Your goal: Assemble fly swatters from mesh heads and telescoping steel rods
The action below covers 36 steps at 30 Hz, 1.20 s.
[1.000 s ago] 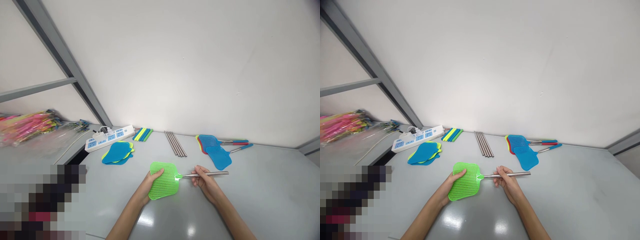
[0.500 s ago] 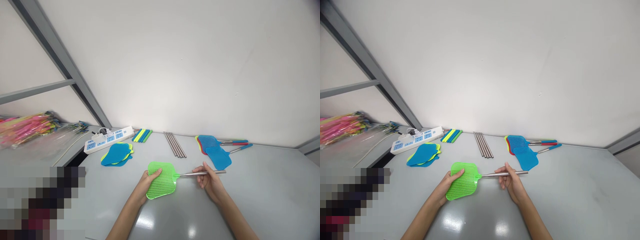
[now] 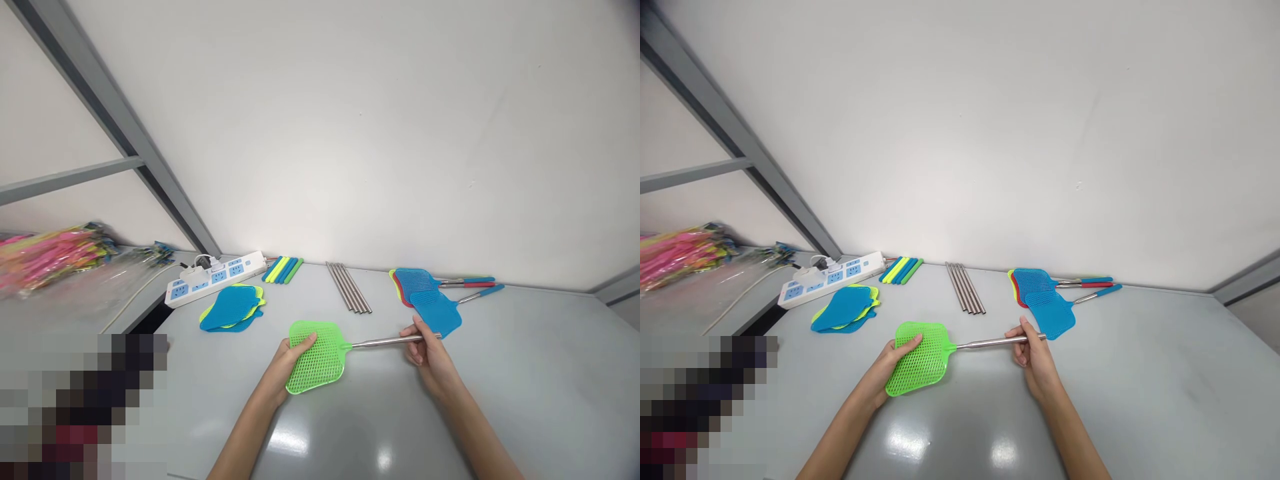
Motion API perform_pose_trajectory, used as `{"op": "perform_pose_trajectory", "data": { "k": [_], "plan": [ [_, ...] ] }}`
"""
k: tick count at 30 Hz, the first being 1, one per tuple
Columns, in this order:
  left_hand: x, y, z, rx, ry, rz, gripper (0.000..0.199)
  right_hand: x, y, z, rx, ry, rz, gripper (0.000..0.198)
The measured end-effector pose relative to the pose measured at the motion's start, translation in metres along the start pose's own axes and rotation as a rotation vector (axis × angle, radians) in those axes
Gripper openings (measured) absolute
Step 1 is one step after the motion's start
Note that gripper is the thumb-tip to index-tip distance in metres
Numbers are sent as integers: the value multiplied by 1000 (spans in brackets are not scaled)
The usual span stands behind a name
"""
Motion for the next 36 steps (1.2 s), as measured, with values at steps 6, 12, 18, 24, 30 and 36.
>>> {"op": "perform_pose_trajectory", "data": {
  "k": [6, 12, 18, 24, 30, 36],
  "plan": [
    [0, 2, 3, -15, -13, -107, 34, -1, -1, 6, -3, -28, 5, 35],
    [3, -1, 1, -24, -62, -24, 35, -7, 0, 11, -151, -82, -80, 34],
    [3, -2, 0, -15, -69, 21, 35, -10, 2, 13, -154, -81, -104, 32],
    [-1, 3, 6, -39, -67, -15, 33, -9, -1, 19, -135, -90, -108, 34],
    [0, 1, 4, -41, -61, -2, 32, -9, -1, 23, -128, -92, -128, 35],
    [2, -1, -1, -38, -79, 2, 31, -10, 0, 26, -128, -92, -124, 34]
  ]
}}
Point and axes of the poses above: each hand's wrist, its own y-axis away from the middle knuckle, its own x-axis out of the back of the hand, z = x × y, the point moved 4 cm from there along -y, towards the middle knuckle, and after that the axes turned 13 degrees about -y, right-handed, at the moved point
